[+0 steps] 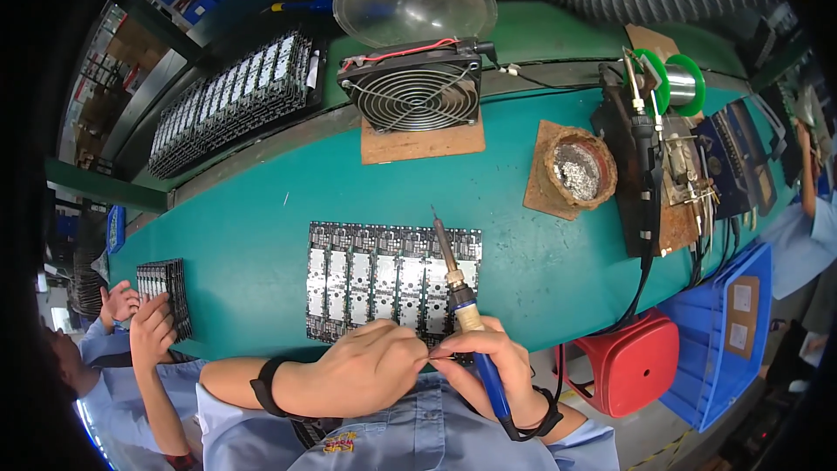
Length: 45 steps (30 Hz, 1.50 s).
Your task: Soldering electronic components onto a printed circuit board array.
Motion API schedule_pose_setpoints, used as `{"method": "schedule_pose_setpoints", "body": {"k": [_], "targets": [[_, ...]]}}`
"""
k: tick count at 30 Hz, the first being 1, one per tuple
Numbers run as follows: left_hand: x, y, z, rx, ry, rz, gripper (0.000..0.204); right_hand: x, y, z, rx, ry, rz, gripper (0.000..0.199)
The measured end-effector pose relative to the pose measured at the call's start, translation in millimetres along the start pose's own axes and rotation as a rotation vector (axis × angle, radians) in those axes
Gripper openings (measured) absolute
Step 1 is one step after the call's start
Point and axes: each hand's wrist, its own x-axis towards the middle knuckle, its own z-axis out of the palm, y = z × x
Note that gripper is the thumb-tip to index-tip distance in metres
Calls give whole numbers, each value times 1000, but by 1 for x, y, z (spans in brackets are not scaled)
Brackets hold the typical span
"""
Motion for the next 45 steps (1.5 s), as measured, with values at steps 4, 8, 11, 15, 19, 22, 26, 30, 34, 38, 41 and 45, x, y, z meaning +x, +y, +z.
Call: {"method": "schedule_pose_setpoints", "body": {"k": [4, 8, 11, 15, 19, 22, 26, 30, 34, 38, 41, 45], "targets": [[2, -7, 0, -34, 22, 11, 29, 5, 6, 4, -7, 48, 2, 37], [4, -19, -4, -76, 67, 33, 26, 12, 11, 4, -8, 57, -21, 36], [4, -25, -10, -88, 106, 54, 22, 18, 12, 4, -23, 28, -39, 35], [3, -32, -18, -87, 50, 33, 16, 17, 10, -5, -115, -22, -27, 34], [1, -54, -37, 4, 14, -87, 15, 15, 12, -37, -207, -48, -10, 36], [10, -74, -43, 40, 133, -195, 12, 18, 0, -48, -193, 88, 14, 40], [16, -83, -37, 39, 105, -175, 12, 25, -10, -58, -119, 258, 88, 36], [14, -89, -27, 36, 109, -157, 13, 34, -8, -65, -136, 112, 83, 20], [12, -92, -20, 35, 103, -185, 16, 50, -9, -63, -234, -90, 67, 17], [12, -93, -18, 61, 119, -171, 16, 60, -8, -59, -329, -188, 50, 21], [11, -92, -16, 71, 122, -168, 17, 63, -4, -56, -358, -206, 58, 23], [9, -93, -20, 108, 84, -134, 14, 65, 2, -54, -338, -222, 38, 22]]}}
